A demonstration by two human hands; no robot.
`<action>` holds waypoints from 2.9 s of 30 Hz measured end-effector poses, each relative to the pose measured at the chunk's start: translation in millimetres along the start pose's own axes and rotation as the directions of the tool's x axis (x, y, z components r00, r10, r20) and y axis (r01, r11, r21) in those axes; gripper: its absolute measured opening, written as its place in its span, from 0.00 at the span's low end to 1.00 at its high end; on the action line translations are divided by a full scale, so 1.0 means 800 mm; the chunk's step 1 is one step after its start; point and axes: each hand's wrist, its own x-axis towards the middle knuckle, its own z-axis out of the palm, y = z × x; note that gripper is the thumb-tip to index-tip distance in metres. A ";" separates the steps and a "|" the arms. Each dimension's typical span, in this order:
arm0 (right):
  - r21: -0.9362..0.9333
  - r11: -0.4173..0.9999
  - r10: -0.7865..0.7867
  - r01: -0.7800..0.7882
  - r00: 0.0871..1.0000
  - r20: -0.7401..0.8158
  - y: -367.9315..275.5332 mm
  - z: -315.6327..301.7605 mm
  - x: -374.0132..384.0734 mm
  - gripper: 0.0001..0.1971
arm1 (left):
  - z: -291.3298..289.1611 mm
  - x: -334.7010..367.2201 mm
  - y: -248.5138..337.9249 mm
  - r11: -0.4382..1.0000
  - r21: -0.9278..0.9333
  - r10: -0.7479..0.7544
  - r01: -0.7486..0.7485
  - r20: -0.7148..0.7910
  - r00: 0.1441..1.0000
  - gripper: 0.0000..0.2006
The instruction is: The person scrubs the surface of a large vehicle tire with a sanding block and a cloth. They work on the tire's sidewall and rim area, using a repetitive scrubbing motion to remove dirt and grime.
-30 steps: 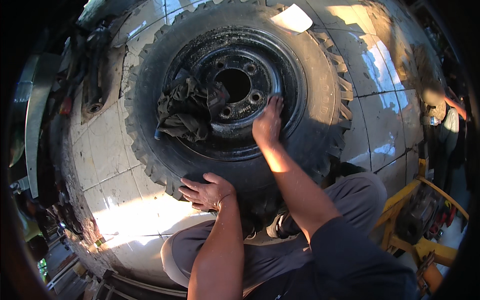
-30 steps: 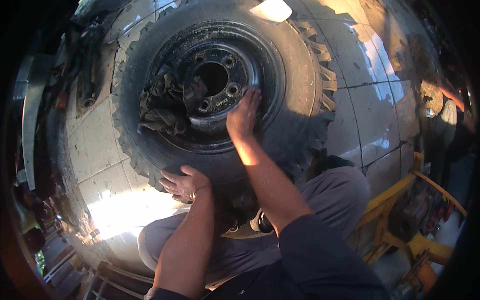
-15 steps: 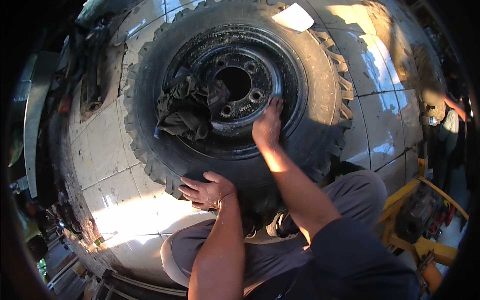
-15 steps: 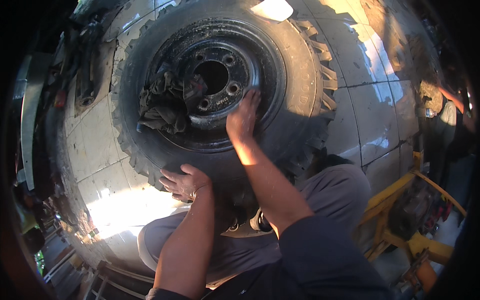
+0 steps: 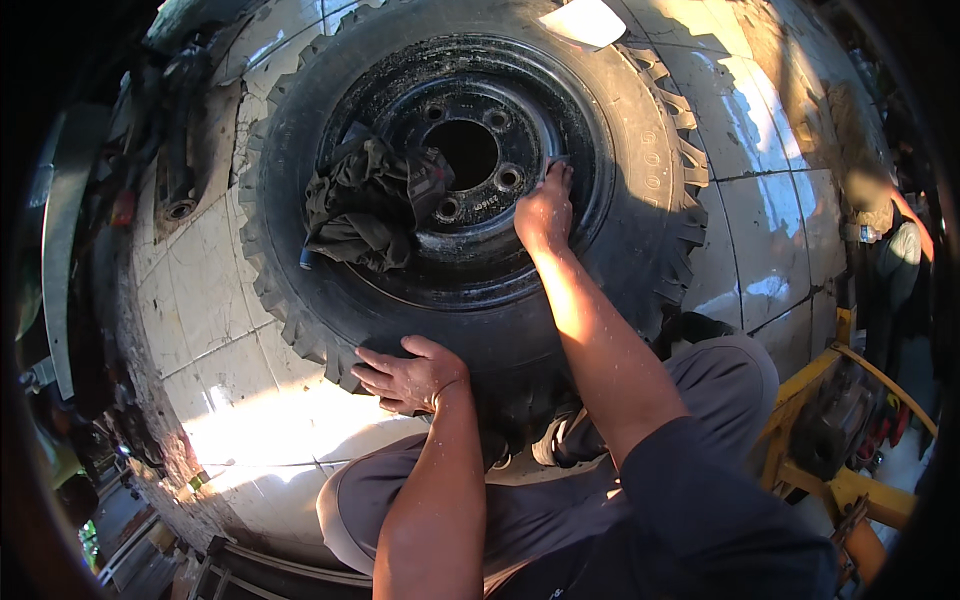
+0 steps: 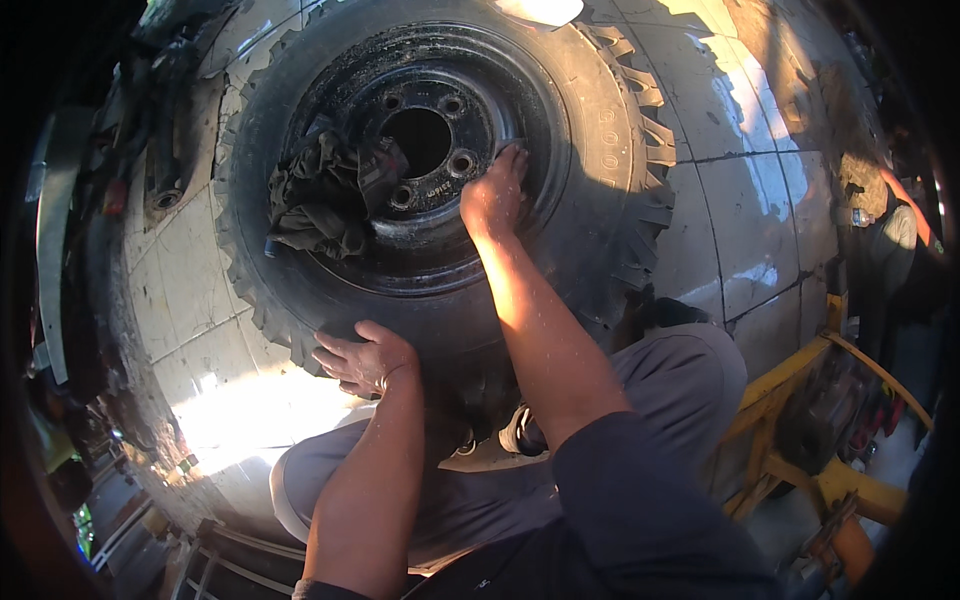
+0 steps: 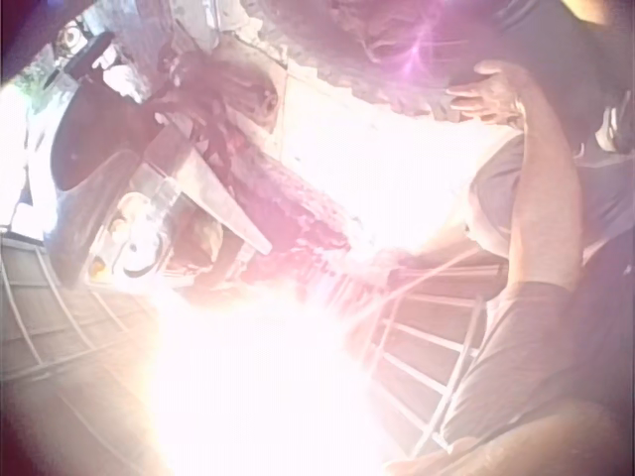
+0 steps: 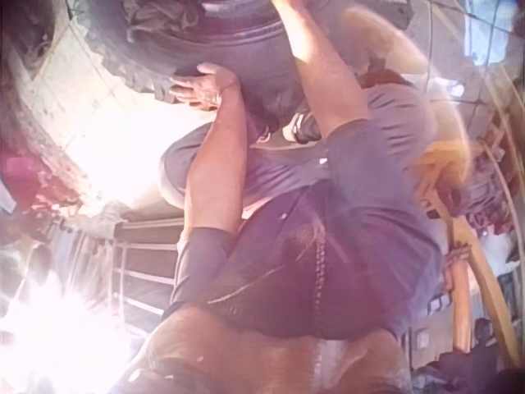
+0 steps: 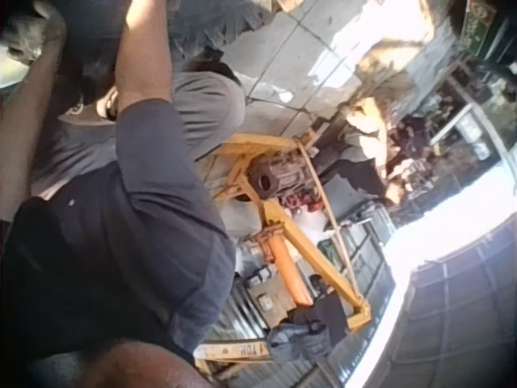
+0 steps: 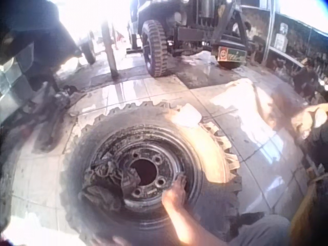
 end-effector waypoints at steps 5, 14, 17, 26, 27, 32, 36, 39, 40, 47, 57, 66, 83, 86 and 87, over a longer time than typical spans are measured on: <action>-0.047 0.992 -0.121 0.119 0.992 -0.038 0.011 0.030 -0.067 0.36 | -0.005 0.007 -0.004 1.000 0.020 -0.006 0.006 0.013 1.000 0.36; -0.050 0.994 -0.100 0.100 0.995 -0.002 0.014 0.024 -0.056 0.34 | -0.007 0.006 -0.002 1.000 0.028 0.003 -0.004 0.009 1.000 0.36; 0.024 0.998 -0.064 0.064 0.998 -0.007 0.005 0.005 -0.019 0.32 | -0.007 0.004 0.001 1.000 0.014 -0.024 0.024 0.032 0.999 0.36; -0.060 0.992 -0.110 0.110 0.994 0.002 0.008 0.003 -0.020 0.35 | -0.005 0.003 0.000 1.000 -0.012 0.015 -0.016 -0.013 1.000 0.36; -0.058 0.993 -0.100 0.101 0.995 0.009 0.013 -0.003 0.005 0.35 | -0.006 -0.002 -0.001 1.000 0.002 0.019 -0.019 0.004 1.000 0.36; -0.151 0.988 0.003 0.016 0.992 0.125 -0.010 0.004 -0.029 0.36 | -0.003 0.008 -0.007 1.000 0.016 0.000 0.000 -0.004 1.000 0.36; -0.096 0.993 -0.054 0.062 0.995 0.084 0.001 -0.009 0.015 0.36 | -0.009 -0.001 0.005 1.000 0.007 0.001 -0.001 0.019 1.000 0.35; -0.124 0.991 -0.033 0.046 0.994 0.103 -0.007 -0.012 0.000 0.32 | -0.002 0.001 -0.005 1.000 0.010 0.003 -0.004 0.013 1.000 0.36; -0.174 0.981 -0.074 0.090 0.993 0.096 -0.008 -0.004 -0.015 0.30 | -0.002 0.005 -0.005 1.000 0.009 -0.002 0.002 -0.004 1.000 0.36; -0.139 0.987 -0.072 0.079 0.996 0.059 0.004 -0.010 0.018 0.26 | -0.008 0.000 0.000 0.999 0.045 -0.019 0.017 0.050 0.999 0.35; -0.117 0.990 -0.074 0.080 0.996 0.052 -0.009 -0.014 0.026 0.26 | -0.008 0.000 -0.001 0.999 0.027 -0.019 0.017 0.047 0.999 0.36; -0.100 0.981 -0.160 0.167 0.984 0.074 0.000 -0.003 0.037 0.34 | -0.009 0.001 0.005 1.000 0.011 -0.026 0.025 0.053 0.998 0.36; 0.005 1.000 -0.028 0.028 1.000 -0.001 -0.004 0.008 -0.027 0.35 | -0.003 0.002 0.001 1.000 0.006 -0.004 0.004 -0.006 1.000 0.36; 0.011 1.000 0.022 -0.022 1.000 -0.020 0.001 -0.001 -0.013 0.32 | -0.007 -0.003 0.006 1.000 0.009 -0.001 0.001 0.018 1.000 0.35; -0.023 1.000 0.002 -0.003 0.999 -0.036 0.002 0.009 -0.036 0.31 | -0.004 0.000 0.000 1.000 0.005 0.000 0.000 0.015 1.000 0.35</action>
